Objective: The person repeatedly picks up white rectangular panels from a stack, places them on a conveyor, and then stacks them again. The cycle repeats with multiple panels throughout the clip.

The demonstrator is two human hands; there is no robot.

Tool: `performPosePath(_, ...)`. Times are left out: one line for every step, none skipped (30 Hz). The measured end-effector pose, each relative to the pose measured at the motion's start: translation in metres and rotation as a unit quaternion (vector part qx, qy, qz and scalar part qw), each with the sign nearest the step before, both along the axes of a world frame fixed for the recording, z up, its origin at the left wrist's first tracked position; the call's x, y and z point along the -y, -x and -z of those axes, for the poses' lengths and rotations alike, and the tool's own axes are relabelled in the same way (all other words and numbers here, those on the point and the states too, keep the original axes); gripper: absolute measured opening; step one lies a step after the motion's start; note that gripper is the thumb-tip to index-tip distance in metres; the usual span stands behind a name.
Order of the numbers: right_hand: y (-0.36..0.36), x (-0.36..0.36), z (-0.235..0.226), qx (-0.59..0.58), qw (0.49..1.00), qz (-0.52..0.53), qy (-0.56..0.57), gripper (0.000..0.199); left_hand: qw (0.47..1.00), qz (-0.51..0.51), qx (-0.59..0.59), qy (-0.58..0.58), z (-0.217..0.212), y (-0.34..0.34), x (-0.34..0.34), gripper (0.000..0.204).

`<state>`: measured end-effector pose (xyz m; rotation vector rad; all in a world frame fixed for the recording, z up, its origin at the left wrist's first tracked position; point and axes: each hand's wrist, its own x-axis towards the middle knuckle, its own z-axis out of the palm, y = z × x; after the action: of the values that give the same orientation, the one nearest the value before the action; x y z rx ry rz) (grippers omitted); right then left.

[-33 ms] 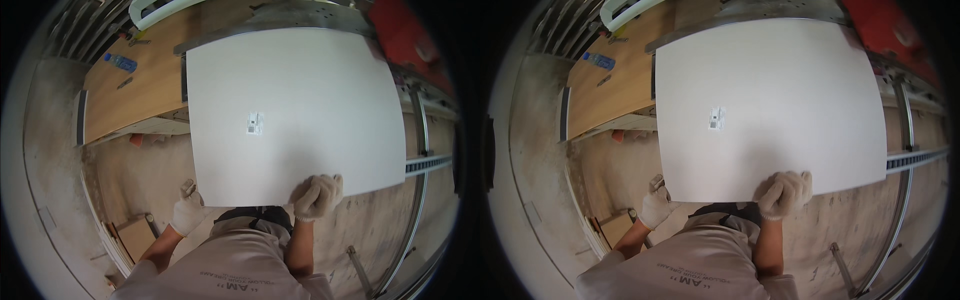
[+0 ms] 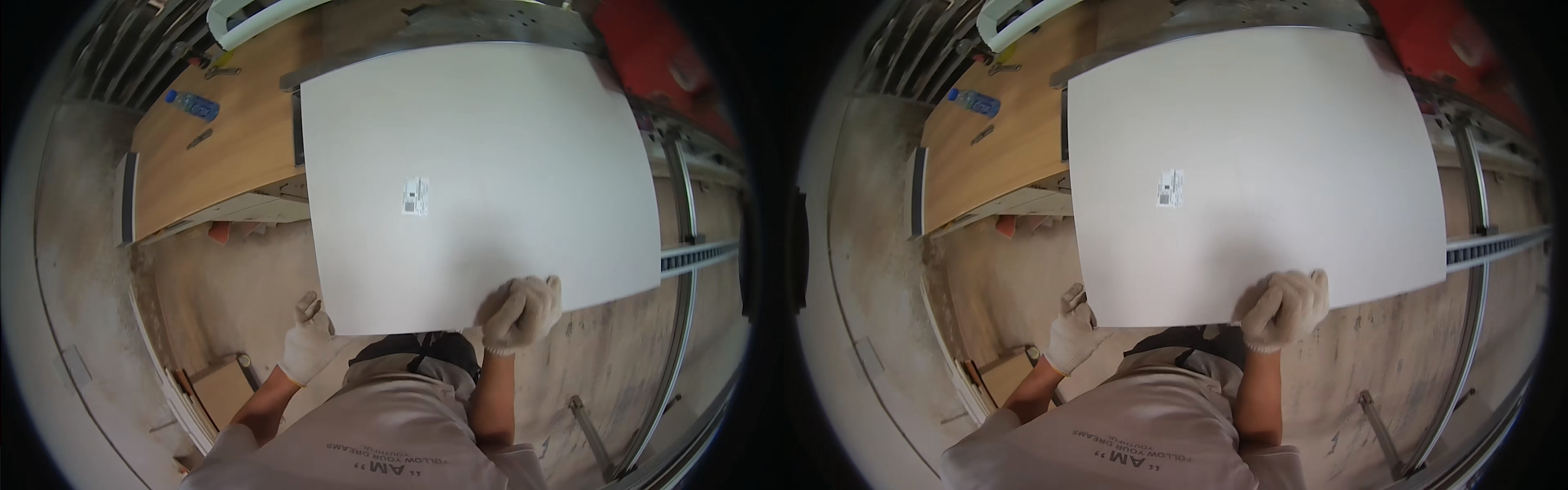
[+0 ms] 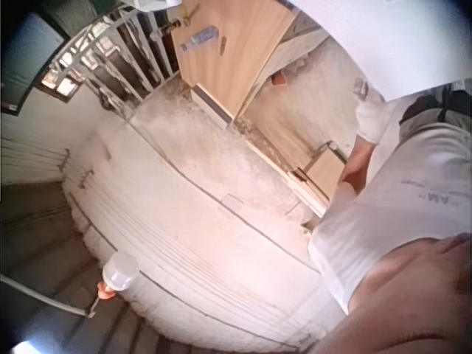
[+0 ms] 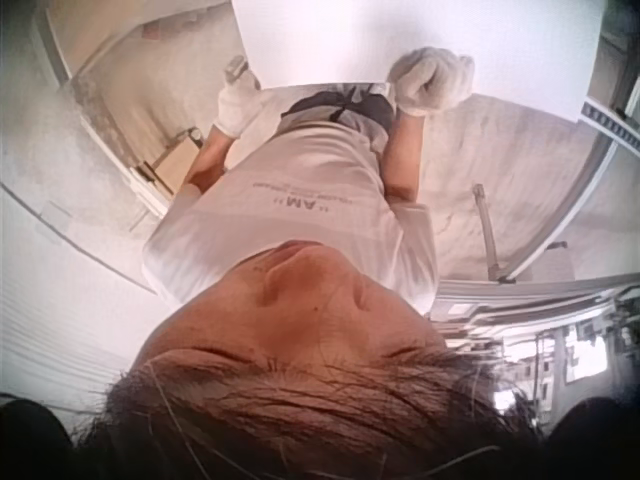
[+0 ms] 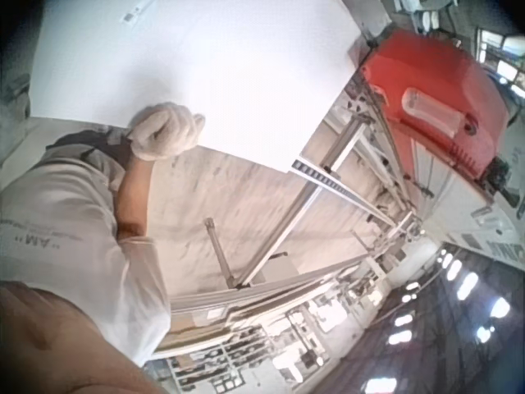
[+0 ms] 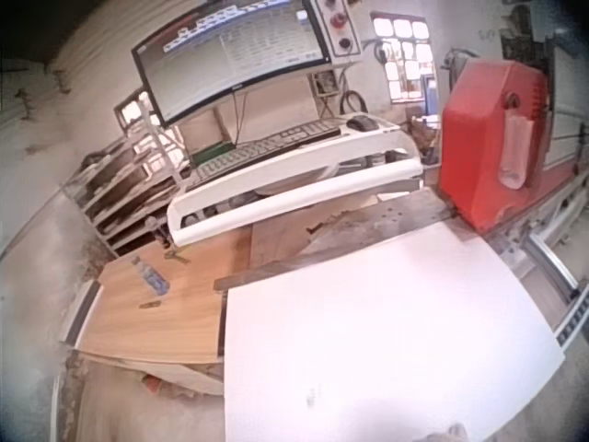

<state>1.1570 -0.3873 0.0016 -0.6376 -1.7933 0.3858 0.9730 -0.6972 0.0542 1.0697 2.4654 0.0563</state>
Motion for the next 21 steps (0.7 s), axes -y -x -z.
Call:
performPosePath(0.007,0.002,-0.003,0.003,0.999,0.039,-0.017,0.019,0.999,0.003,-0.003,-0.04,-0.001,0.002,0.001,0.054)
performPosePath(0.014,0.008,-0.006,0.0,0.999,0.039,-0.037,0.019,0.998,-0.003,0.025,-0.056,-0.001,0.004,0.002,0.05)
performPosePath(0.024,0.016,-0.008,-0.009,0.998,0.046,-0.041,0.019,0.996,-0.021,0.052,-0.063,-0.001,0.006,0.002,0.047)
performPosePath(0.03,0.026,-0.011,-0.025,0.998,0.052,-0.039,0.02,0.996,0.006,0.051,-0.078,-0.001,0.009,0.001,0.047)
performPosePath(0.039,0.039,-0.012,-0.015,0.997,0.036,-0.066,0.024,0.995,0.02,0.049,-0.085,-0.001,0.01,0.001,0.047)
performPosePath(0.044,0.055,-0.014,-0.012,0.999,0.026,-0.046,0.02,0.995,0.018,0.041,-0.091,0.0,0.013,0.001,0.048)
performPosePath(0.046,0.063,-0.015,-0.01,0.998,0.058,-0.027,0.018,0.991,0.043,0.034,-0.122,0.001,0.014,0.002,0.05)
performPosePath(0.047,0.07,-0.014,0.003,0.997,0.067,-0.026,0.018,0.987,0.053,0.022,-0.153,0.003,0.017,0.003,0.052)
performPosePath(0.047,0.077,-0.014,0.001,0.998,0.055,-0.013,0.017,0.983,0.074,0.006,-0.166,0.004,0.017,0.006,0.054)
performPosePath(0.046,0.081,-0.013,0.004,0.999,0.042,0.003,0.016,0.98,0.08,-0.025,-0.178,0.006,0.018,0.009,0.06)
performPosePath(0.045,0.082,-0.011,0.005,0.999,0.033,0.027,0.015,0.976,0.109,-0.058,-0.181,0.008,0.019,0.012,0.066)
performPosePath(0.044,0.081,-0.009,0.006,1.0,0.026,0.012,0.015,0.966,0.134,-0.092,-0.2,0.011,0.021,0.015,0.073)
performPosePath(0.043,0.079,-0.006,0.005,1.0,0.023,0.005,0.015,0.969,0.14,-0.094,-0.179,0.014,0.022,0.016,0.071)
performPosePath(0.043,0.076,-0.003,0.016,1.0,0.018,-0.002,0.015,0.969,0.142,-0.096,-0.176,0.017,0.023,0.016,0.07)
performPosePath(0.043,0.072,-0.001,0.023,0.999,0.021,-0.009,0.016,0.967,0.148,-0.096,-0.182,0.021,0.024,0.013,0.069)
performPosePath(0.044,0.067,0.002,0.003,1.0,0.03,0.0,0.018,0.966,0.162,-0.098,-0.176,0.023,0.023,0.009,0.067)
performPosePath(0.045,0.062,0.004,-0.017,0.999,0.039,0.01,0.022,0.963,0.179,-0.096,-0.179,0.026,0.022,0.002,0.066)
performPosePath(0.045,0.056,0.007,-0.031,0.999,0.039,0.014,0.026,0.969,0.171,-0.067,-0.164,0.028,0.018,-0.005,0.063)
performPosePath(0.044,0.049,0.009,-0.025,0.996,0.082,-0.012,0.027,0.963,0.177,-0.069,-0.19,0.029,0.014,-0.015,0.06)
performPosePath(0.041,0.042,0.01,-0.04,0.995,0.091,-0.011,0.027,0.967,0.157,-0.043,-0.198,0.027,0.007,-0.023,0.056)
performPosePath(0.038,0.03,0.014,-0.051,0.994,0.089,-0.039,0.026,0.966,0.14,-0.021,-0.216,0.028,0.002,-0.035,0.053)
